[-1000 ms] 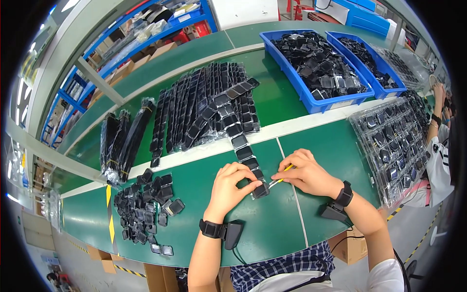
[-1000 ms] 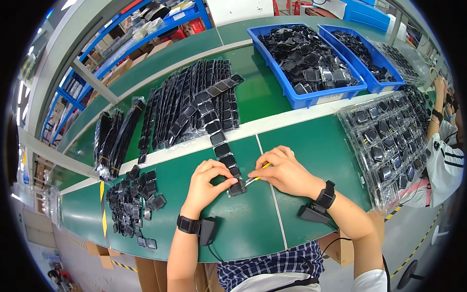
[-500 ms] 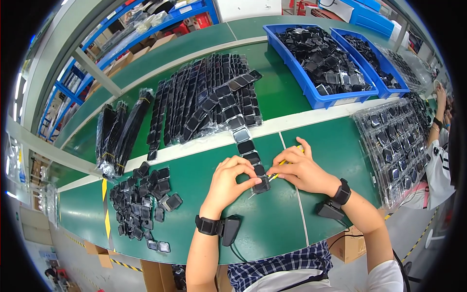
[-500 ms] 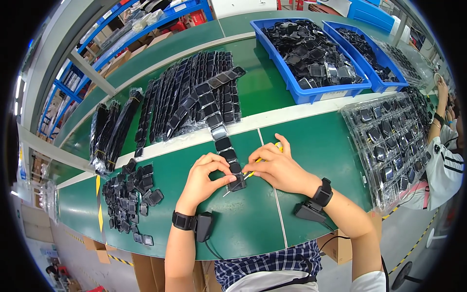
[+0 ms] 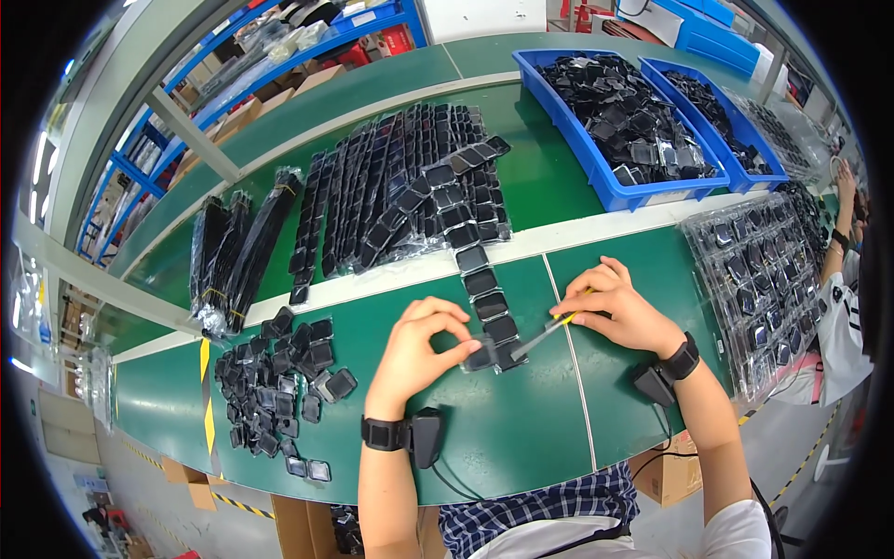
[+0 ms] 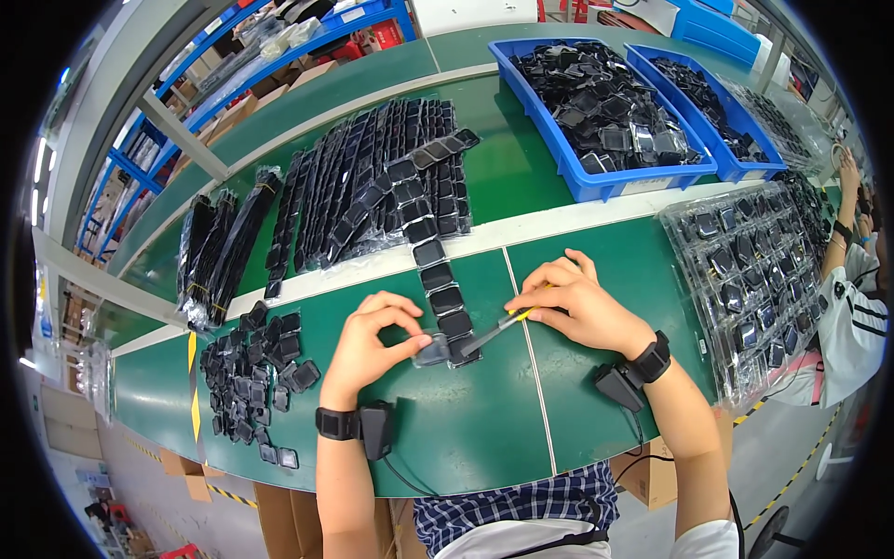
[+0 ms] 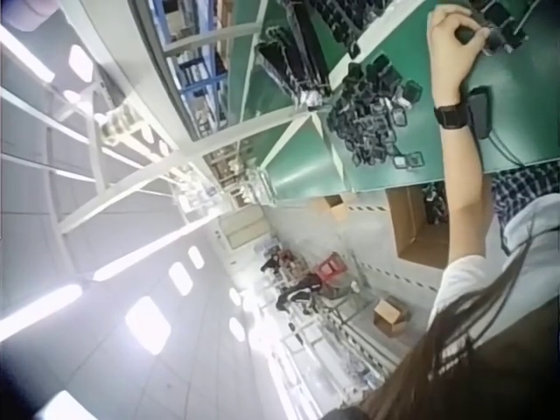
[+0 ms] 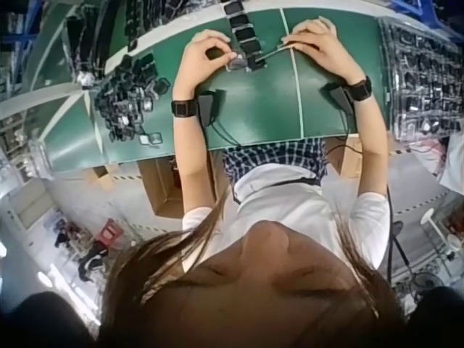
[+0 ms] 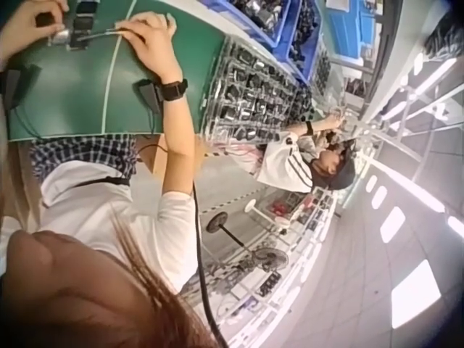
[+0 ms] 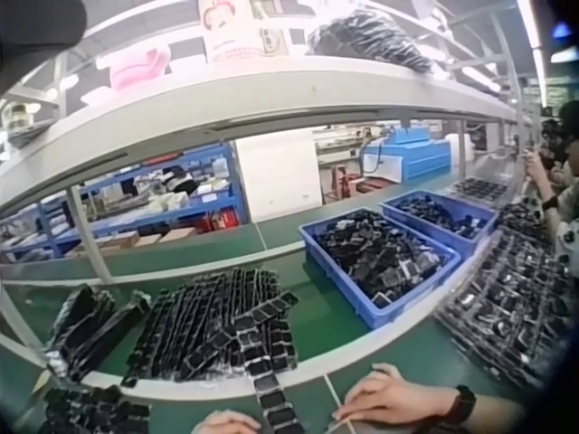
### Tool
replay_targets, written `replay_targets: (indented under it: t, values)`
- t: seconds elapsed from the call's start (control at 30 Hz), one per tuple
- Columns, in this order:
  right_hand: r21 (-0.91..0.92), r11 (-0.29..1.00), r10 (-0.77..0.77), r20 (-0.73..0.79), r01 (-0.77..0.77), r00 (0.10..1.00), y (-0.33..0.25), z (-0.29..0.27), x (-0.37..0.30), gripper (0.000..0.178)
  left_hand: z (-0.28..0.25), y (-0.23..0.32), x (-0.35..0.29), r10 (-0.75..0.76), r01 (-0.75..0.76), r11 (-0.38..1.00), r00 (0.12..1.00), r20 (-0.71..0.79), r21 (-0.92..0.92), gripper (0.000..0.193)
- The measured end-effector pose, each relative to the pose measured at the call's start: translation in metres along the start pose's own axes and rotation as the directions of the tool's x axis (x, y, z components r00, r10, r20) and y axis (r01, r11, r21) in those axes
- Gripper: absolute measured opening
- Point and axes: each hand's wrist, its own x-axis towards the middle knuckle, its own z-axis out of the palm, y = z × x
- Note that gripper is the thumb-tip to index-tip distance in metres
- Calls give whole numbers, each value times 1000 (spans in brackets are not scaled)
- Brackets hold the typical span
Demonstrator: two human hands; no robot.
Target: The person separates small black components from a plastic strip using a utility knife, handling them one at a time. After each cut, they place the detached components into a pile on the green work surface.
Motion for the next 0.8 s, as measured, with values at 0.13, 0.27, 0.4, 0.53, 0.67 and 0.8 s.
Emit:
replay_targets:
  t: [0.13,0.27,0.4,0.53,0.67,0.8]
  values:
    - [-107,994,-20,-93,10,995,3,11,2,34,-9,2,-8,14,-14,976,1000,0,216,47]
    - [-136,990,-45,-105,30,993,1,18,4,30,8,22,-2,111,-123,965,992,64,230,71]
    - [-141,988,-79,-123,61,989,-8,20,7,34,21,14,2,124,-156,957,982,141,246,61]
    - [-128,987,-105,-78,95,991,-13,23,6,32,17,20,0,96,-131,954,985,142,269,58]
    - [-145,986,-99,-96,84,990,-14,24,4,31,27,30,-1,130,-153,935,987,92,320,58]
    - [-139,985,-118,-87,105,989,-16,20,4,29,28,26,-1,130,-153,932,987,91,329,59]
